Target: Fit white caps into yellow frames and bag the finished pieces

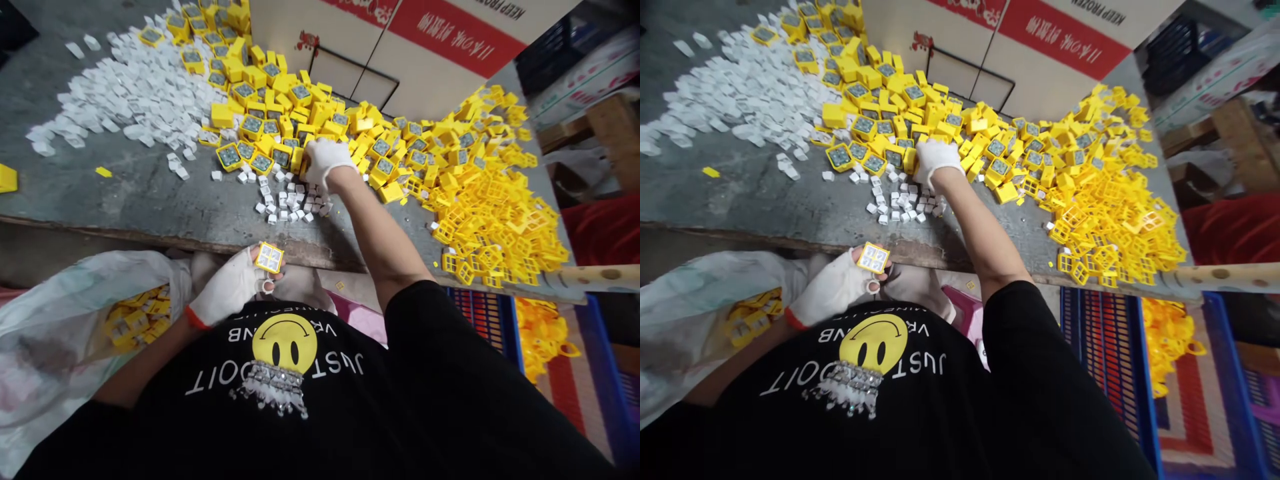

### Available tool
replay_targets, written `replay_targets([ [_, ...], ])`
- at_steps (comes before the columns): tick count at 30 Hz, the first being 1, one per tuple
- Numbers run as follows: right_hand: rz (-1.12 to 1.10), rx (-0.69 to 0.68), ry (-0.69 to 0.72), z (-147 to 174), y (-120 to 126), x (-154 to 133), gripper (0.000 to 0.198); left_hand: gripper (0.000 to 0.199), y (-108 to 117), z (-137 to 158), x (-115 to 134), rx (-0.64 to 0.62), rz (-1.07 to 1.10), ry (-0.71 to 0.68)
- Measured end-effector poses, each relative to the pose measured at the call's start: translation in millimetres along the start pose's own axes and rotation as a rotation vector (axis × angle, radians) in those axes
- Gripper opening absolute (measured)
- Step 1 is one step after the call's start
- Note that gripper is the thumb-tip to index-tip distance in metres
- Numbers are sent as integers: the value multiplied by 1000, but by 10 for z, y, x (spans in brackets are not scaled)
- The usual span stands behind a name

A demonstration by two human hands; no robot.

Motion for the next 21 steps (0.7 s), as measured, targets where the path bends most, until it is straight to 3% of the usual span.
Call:
replay_targets([
  [3,-269,-19,-186,512,373,162,54,25,-75,63,56,63,-9,-3],
  [6,-395,5,-288,1240,550,377,62,31,-141,92,78,132,-19,6],
  [8,-373,68,-383,1736,567,512,63,31,-193,78,72,138,-30,-10],
  [11,-126,76,-460,2274,578,549,61,27,-301,25,32,84,-68,-38],
  [15,155,-136,-393,2416,719,414,51,24,-447,-32,-38,-1,-126,-49],
  [18,245,-238,-225,2225,864,334,65,24,-491,-46,-79,-44,-152,-84],
  [21,225,-423,-83,2047,803,262,70,34,-465,-34,-107,-66,-174,-158],
])
Point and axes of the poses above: each hand's wrist, its own z-axis away from the middle knuckle, its own y-axis out of the back of the hand, x = y × z, the point moved 5 cm from there along -z, towards the middle knuckle, and after that the axes turned 5 degrees about -z, right-handed, at the moved point
